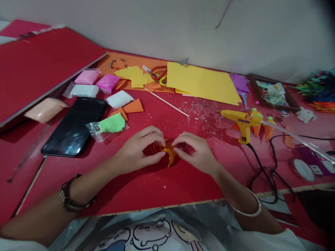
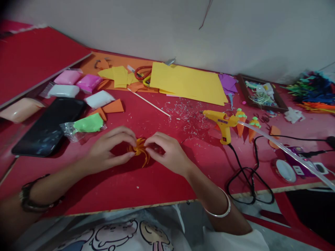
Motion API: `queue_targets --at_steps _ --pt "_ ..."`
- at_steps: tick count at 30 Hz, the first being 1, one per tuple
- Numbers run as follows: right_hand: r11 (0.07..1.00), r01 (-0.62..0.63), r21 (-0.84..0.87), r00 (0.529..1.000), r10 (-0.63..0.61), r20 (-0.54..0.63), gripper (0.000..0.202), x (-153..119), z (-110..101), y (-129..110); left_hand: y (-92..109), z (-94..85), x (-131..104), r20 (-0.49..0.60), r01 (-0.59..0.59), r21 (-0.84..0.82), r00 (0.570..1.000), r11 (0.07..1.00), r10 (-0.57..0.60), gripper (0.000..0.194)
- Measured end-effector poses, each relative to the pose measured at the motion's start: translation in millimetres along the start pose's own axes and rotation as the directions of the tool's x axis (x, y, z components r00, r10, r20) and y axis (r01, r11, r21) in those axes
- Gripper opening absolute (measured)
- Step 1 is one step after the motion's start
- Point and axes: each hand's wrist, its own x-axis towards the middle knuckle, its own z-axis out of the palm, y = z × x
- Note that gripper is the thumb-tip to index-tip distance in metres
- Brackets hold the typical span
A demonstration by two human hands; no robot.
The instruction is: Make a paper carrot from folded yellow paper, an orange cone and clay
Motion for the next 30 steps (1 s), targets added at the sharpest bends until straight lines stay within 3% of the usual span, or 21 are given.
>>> queue_targets --at_steps 4,10,14,21,30 --pt "1.0 0.007 -0.02 1.0 -0.007 -0.007 0.006 0 0 0 -2 2.0 -2 -0.01 -0.088 0.132 0.996 0.987 0.09 0.006" --pt "0.998 -0.019 -0.067 1.0 0.02 0.011 0.008 0 4 1 -4 2.6 -1 -0.003 -0.038 0.158 0.999 0.987 0.04 0.007" --pt "0.997 -0.008 -0.078 1.0 0.009 0.01 0.006 -1 8 2 -3 2.5 -1 0.012 -0.082 0.172 0.997 0.982 0.081 0.008" --pt "0.996 0.02 -0.091 1.0 -0.021 -0.011 0.007 -1 7 3 -6 5.4 -3 -0.1 -0.166 0.305 0.974 0.938 0.205 0.005" --pt "0.99 -0.002 -0.141 1.0 0.001 -0.008 0.01 -1 9 3 -11 3.4 -4 -0.051 -0.233 0.351 0.962 0.907 0.267 0.005"
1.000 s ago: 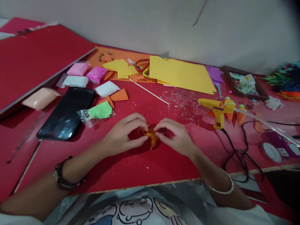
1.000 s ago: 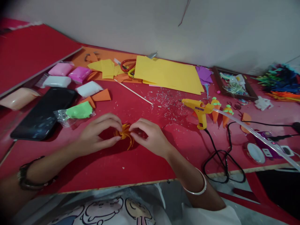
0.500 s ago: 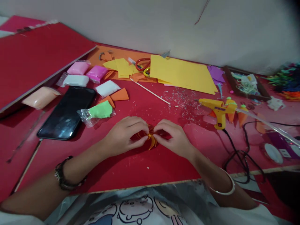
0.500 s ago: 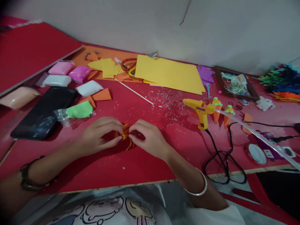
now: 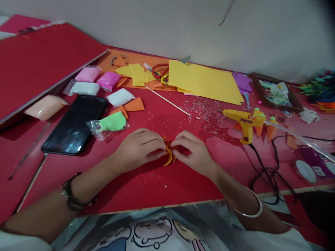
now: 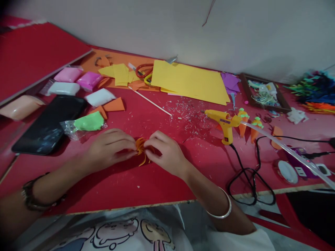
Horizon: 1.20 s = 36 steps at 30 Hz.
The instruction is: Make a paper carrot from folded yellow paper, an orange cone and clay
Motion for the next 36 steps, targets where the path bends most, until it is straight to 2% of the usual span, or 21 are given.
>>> queue_targets --at_steps 8,17,20,29,36 --pt "0.997 0.037 -0.063 0.999 -0.036 0.012 0.013 -1.5 2.8 2.0 -0.2 -1.2 -0.5 -0.04 0.058 0.028 0.998 0.998 -0.056 0.008" --pt "0.998 0.02 -0.064 1.0 -0.019 0.007 0.011 -1.5 1.6 1.5 -1.5 -2.2 0.2 0.046 0.016 0.092 0.999 0.996 -0.02 0.015" --pt "0.997 0.009 -0.071 1.0 -0.009 -0.002 0.012 -1.8 0.8 2.0 -1.6 -1.5 -1.1 0.069 -0.004 0.078 0.998 0.997 -0.001 0.015" --pt "0.998 0.008 -0.06 1.0 -0.008 0.001 0.011 -1.4 0.6 2.8 -4.4 0.4 -0.6 0.031 0.033 0.046 0.999 0.998 -0.034 0.014" --pt "0.999 0.007 -0.052 1.0 -0.007 0.004 0.012 -0.9 -0.2 2.1 -4.9 1.5 -1.3 0.064 0.02 0.014 0.998 1.0 -0.021 0.01"
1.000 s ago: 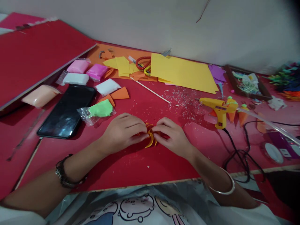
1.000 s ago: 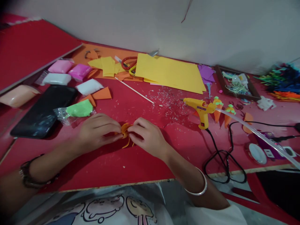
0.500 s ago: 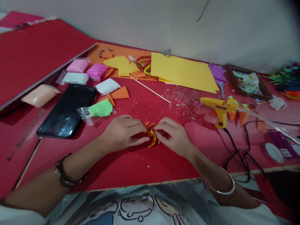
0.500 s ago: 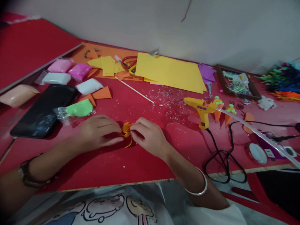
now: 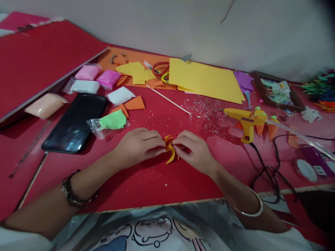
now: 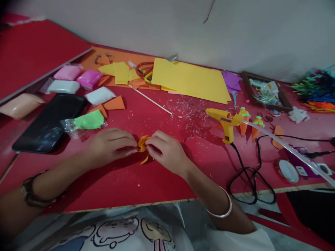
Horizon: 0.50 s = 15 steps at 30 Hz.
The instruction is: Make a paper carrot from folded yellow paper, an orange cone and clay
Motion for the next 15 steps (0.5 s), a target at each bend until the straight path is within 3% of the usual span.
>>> queue_targets --at_steps 11,15 --pt "1.0 0.029 0.009 0.997 -0.03 0.074 0.013 -1.1 2.8 0.6 1.6 2.1 0.0 -0.031 -0.043 -0.09 0.999 0.995 0.041 0.008" --pt "0.999 0.038 0.001 0.995 -0.038 0.092 0.015 -1.4 2.0 0.9 2.1 0.6 0.7 0.012 -0.047 -0.072 0.999 0.996 0.048 0.009"
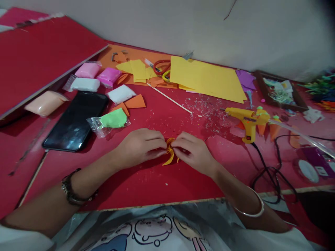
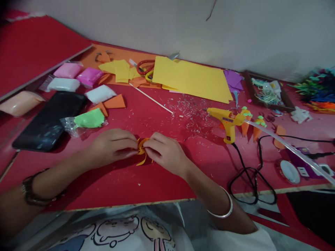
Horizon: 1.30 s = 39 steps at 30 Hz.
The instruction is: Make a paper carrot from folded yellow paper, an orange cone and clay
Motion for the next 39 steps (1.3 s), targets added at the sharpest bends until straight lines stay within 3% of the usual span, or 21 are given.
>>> queue_targets --at_steps 10,39 --pt "0.998 0.067 -0.021 0.995 -0.065 0.073 0.019 0.7 -0.7 0.9 0.8 -0.1 -0.7 0.048 0.018 0.023 0.999 1.0 -0.019 0.007" --pt "0.989 0.134 -0.062 0.985 -0.126 0.122 0.022 0.8 -4.3 0.2 1.3 -0.3 -0.3 0.017 0.02 0.043 1.0 0.999 -0.021 0.008"
